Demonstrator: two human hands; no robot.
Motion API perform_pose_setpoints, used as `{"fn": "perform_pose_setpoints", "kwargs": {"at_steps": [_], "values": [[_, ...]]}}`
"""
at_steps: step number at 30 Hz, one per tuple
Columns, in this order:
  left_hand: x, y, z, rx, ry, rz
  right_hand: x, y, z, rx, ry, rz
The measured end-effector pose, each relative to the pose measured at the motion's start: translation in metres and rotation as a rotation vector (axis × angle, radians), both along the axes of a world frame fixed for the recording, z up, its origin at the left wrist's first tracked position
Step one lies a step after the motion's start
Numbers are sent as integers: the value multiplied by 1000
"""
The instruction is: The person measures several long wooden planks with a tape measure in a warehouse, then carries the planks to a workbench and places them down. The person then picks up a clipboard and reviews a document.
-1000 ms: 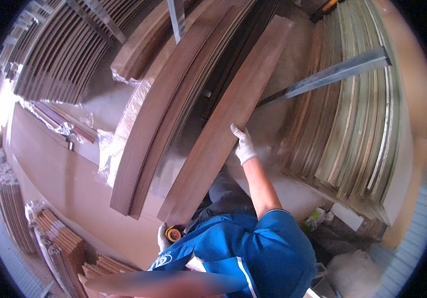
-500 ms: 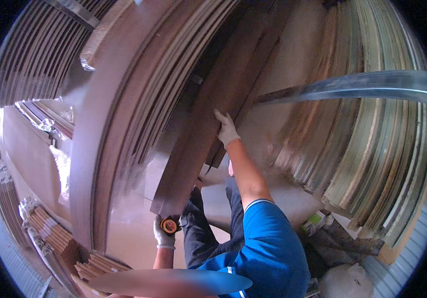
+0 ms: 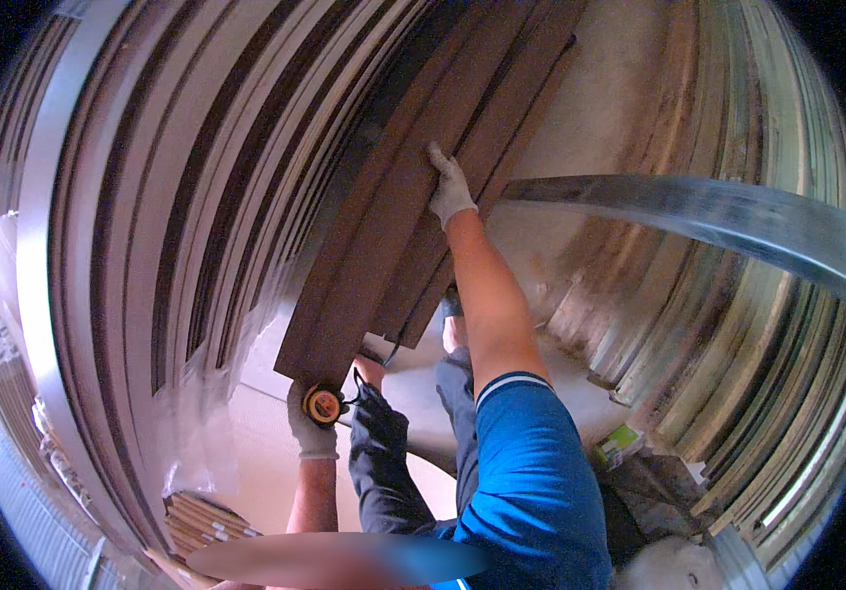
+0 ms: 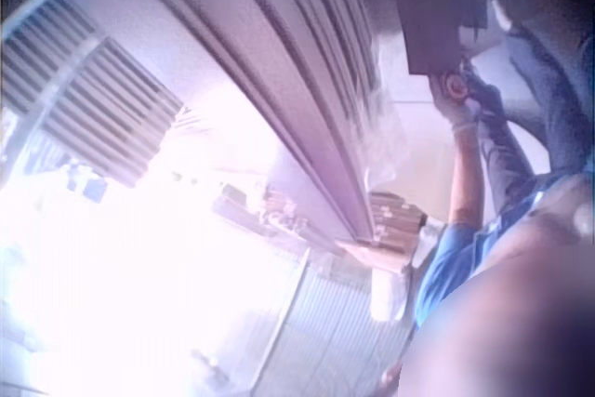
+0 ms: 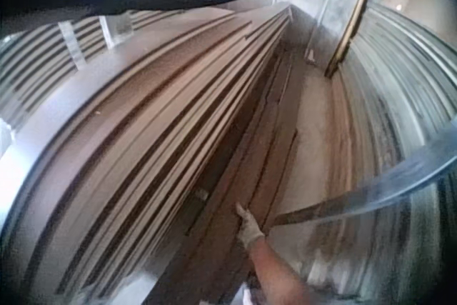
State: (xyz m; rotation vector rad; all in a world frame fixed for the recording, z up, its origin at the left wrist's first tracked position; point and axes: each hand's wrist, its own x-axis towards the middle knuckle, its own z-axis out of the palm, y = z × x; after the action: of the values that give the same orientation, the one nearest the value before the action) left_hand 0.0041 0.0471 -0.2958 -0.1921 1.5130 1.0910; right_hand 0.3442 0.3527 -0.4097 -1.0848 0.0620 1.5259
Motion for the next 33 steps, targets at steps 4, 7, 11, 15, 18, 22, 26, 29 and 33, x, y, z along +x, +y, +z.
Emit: {"fn": "perform_pose_setpoints", "kwargs": {"at_steps": [4,7,11,15,18,22,26,29,33], "values": [[2,16,-23,-61,-13,-26,5,15,-22,-35,-9,24],[-2,35,-52,-34,-63,-33,4,23,-21,-153,-178,124],[-4,61,-104,41,-133,-47,8,8,-1,-104,-628,391],[1,76,-162,-58,-129,-39,22,-39,16,-75,-836,409],[7,76,-200,-150,-230,-65,35,-83,18,-142,-1005,393],[14,75,-229,-201,-315,-76,43,-123,13,-324,-1074,364],[26,88,-232,-120,-299,-58,38,-140,13,-490,-827,370],[36,105,-226,-167,-235,-129,34,-143,7,-472,-917,393],[34,115,-210,-205,-74,-400,41,-147,-17,-500,-1325,505]]}}
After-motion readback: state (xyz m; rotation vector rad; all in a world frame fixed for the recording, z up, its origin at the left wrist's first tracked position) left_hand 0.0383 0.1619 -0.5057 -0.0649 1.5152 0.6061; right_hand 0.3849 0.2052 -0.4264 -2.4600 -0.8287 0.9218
